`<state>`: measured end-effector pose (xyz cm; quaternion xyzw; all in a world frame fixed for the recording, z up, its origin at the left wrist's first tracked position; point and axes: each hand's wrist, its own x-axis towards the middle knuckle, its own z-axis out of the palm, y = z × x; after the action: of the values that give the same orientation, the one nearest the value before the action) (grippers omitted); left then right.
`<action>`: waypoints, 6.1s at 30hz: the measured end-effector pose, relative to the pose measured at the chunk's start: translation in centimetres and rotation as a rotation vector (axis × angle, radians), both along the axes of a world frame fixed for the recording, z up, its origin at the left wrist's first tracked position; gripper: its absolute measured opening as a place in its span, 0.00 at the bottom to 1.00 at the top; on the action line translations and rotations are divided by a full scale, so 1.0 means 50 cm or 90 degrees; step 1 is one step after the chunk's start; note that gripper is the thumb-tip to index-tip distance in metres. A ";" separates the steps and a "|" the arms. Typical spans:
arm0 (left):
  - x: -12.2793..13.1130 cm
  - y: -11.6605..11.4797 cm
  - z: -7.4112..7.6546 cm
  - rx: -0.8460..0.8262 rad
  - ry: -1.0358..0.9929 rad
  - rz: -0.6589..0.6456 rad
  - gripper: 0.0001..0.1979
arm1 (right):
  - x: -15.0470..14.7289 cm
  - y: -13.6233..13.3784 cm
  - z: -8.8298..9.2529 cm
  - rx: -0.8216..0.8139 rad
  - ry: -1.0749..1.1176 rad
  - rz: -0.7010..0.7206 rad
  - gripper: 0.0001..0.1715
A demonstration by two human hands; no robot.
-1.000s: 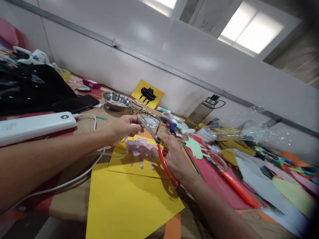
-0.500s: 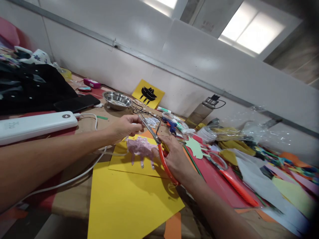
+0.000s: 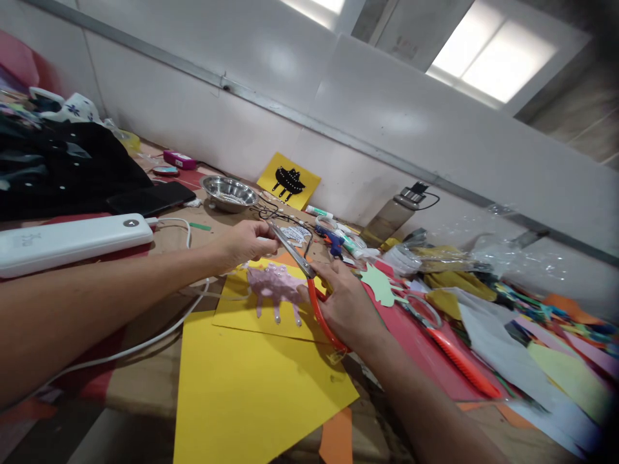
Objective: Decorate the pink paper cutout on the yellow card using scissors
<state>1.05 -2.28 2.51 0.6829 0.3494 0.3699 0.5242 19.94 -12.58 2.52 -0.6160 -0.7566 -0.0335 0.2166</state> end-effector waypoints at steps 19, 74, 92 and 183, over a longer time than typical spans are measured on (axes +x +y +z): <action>-0.028 0.067 -0.034 -0.168 -0.099 0.080 0.04 | 0.146 0.010 -0.019 -0.122 -0.126 -0.181 0.24; -0.027 0.084 -0.049 -0.185 -0.108 0.106 0.04 | 0.102 0.141 -0.022 -0.119 -0.054 -0.120 0.14; -0.027 0.083 -0.047 -0.186 -0.107 0.105 0.03 | 0.115 0.149 -0.051 -0.108 0.107 -0.182 0.09; -0.025 0.090 -0.060 -0.158 -0.099 0.093 0.01 | -0.011 0.100 -0.054 -0.051 0.076 0.152 0.06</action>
<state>-0.22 2.24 -0.47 0.5551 0.3995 0.4124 0.6018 19.39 -7.58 -0.18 -0.5309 -0.8109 0.0594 0.2390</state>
